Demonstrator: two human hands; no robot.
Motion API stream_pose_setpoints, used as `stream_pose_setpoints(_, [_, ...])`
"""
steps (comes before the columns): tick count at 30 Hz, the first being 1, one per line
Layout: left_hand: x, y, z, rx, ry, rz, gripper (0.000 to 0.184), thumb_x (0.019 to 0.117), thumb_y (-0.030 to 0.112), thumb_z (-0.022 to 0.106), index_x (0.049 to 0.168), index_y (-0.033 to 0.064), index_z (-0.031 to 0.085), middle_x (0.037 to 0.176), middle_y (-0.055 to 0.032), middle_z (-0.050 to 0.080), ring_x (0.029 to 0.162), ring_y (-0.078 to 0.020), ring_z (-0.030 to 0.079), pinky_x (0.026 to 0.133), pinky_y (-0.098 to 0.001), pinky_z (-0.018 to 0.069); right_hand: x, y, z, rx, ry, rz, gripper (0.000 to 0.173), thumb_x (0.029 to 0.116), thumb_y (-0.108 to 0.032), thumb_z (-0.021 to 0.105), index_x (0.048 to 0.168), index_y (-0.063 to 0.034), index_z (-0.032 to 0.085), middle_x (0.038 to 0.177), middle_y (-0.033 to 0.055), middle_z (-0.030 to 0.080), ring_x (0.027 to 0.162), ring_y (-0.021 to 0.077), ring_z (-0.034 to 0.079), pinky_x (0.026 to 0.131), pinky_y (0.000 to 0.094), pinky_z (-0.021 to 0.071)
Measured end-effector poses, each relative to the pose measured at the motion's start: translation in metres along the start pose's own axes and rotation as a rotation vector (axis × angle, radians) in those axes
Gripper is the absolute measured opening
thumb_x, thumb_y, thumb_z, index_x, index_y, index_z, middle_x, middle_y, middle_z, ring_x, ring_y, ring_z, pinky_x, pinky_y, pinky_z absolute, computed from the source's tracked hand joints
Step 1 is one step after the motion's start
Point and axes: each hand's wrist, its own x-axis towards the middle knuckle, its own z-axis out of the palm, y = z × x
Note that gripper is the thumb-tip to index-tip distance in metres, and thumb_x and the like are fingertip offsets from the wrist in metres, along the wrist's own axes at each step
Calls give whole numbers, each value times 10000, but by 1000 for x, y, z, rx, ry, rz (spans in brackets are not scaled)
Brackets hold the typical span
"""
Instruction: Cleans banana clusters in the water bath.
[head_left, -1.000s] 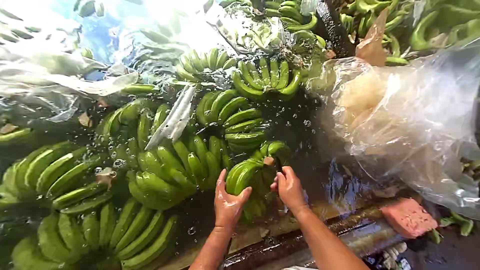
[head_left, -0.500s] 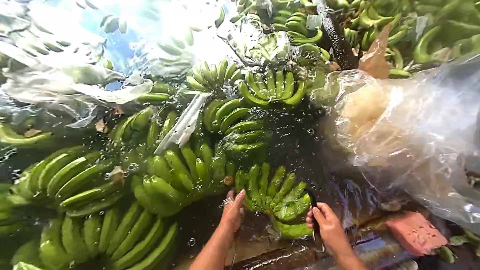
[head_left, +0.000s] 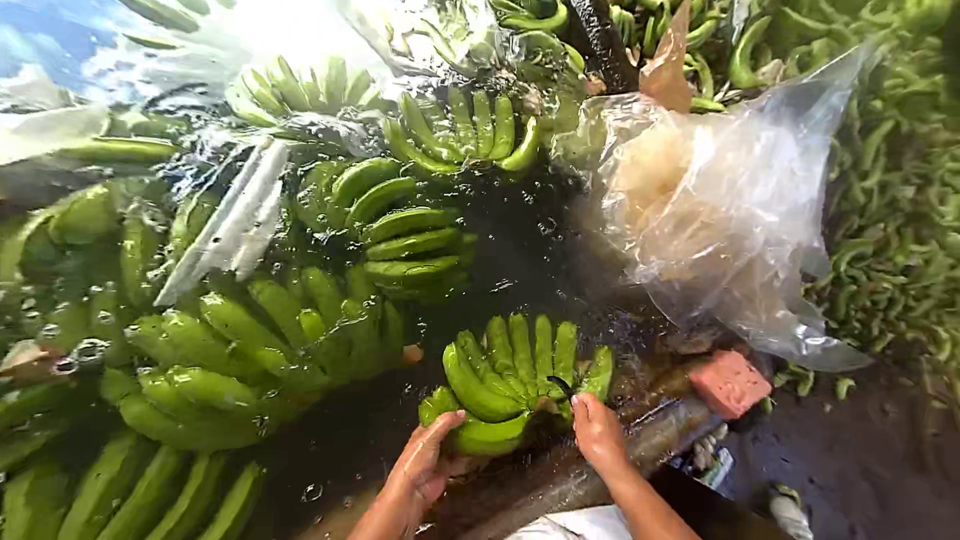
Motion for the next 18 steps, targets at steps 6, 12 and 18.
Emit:
stream_pose_setpoints(6, [-34, -36, 42, -213, 14, 67, 420, 1009, 67, 598, 1397, 12, 449, 1138, -211, 672, 960, -301, 716, 793, -431, 627, 6, -16, -12, -168, 8, 62, 454, 1131, -291, 323, 1306, 37, 584, 1238, 253, 668, 1195, 378, 646, 1026, 545, 489])
stream_pose_setpoints(12, [4, -43, 41, -79, -42, 197, 495, 988, 35, 631, 1426, -1, 402, 1127, -197, 670, 941, -264, 717, 785, -401, 628, -47, -3, -13, 350, -258, -179, 309, 1113, -174, 343, 1123, 35, 570, 745, 28, 525, 576, 96, 516, 562, 263, 475])
stream_pose_setpoints(18, [29, 5, 4, 123, -151, 228, 412, 964, -1, 597, 1349, -3, 450, 1056, -165, 690, 895, -247, 723, 778, -404, 629, -11, 91, -33, -239, -153, -527, 297, 1037, -188, 556, 1127, 34, 732, 1136, 246, 697, 1128, 409, 657, 1020, 599, 470])
